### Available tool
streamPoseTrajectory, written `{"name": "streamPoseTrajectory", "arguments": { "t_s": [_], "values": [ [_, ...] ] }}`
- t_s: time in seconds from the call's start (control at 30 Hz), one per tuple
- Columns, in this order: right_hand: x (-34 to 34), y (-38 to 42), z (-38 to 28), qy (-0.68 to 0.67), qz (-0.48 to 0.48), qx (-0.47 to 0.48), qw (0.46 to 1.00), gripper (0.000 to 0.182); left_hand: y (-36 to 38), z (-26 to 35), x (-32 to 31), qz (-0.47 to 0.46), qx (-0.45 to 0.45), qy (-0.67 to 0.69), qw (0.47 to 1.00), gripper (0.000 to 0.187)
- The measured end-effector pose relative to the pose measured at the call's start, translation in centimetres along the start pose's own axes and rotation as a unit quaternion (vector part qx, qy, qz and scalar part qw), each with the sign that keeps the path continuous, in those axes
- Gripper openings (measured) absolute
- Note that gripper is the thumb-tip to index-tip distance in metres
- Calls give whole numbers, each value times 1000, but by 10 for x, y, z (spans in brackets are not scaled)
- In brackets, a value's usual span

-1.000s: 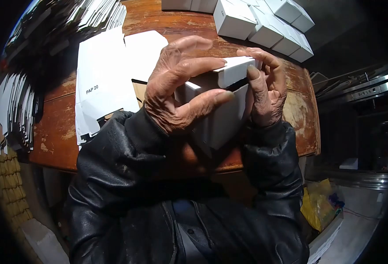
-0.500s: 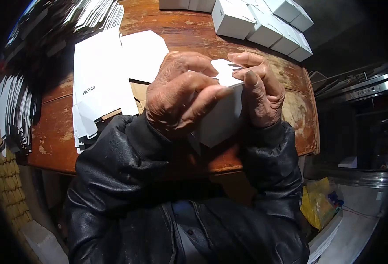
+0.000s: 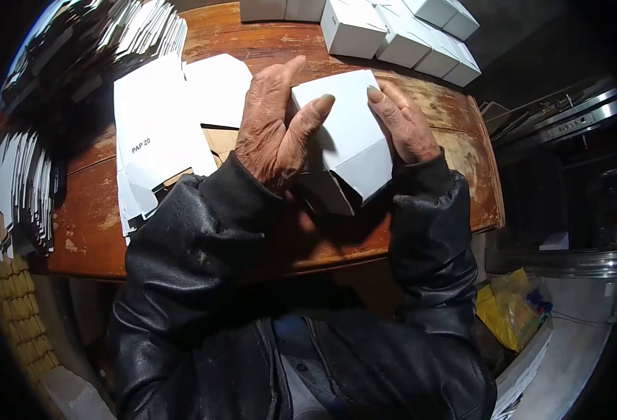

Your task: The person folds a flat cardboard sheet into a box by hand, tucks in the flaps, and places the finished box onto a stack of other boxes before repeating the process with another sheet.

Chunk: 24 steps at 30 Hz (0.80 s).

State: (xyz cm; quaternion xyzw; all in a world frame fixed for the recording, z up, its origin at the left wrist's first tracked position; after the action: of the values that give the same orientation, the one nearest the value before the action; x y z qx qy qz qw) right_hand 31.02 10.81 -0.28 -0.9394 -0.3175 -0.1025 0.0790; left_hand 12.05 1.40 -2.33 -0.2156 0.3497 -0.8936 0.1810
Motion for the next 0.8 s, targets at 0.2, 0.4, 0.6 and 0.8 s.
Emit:
{"name": "streamPoseTrajectory", "arguments": {
  "t_s": [0.2,0.4,0.6,0.8],
  "values": [
    [17,10,-13,20,-55,-32,998,64,-3,11,0,39,163,181,969,64],
    [22,16,-14,-173,-76,88,978,57,-10,15,3,24,212,195,957,68],
    [24,8,2,2,20,-45,999,45,5,-11,-9,-78,260,198,942,55],
    [42,-12,59,29,117,-3,993,38,4,-18,-17,-26,236,163,958,56]
  ]
}}
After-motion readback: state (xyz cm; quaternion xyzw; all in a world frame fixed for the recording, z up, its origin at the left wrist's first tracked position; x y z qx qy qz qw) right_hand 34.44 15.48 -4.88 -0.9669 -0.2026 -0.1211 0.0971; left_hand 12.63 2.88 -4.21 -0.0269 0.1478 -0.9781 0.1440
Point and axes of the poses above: each hand's wrist, its own y-axis away from the middle knuckle, its own x-axis out of the back of the hand, z = x × y, the point moved 1 cm from there along -y, towards the middle knuckle, and after that the axes turned 4 degrees about y, right-handed, at the moved point
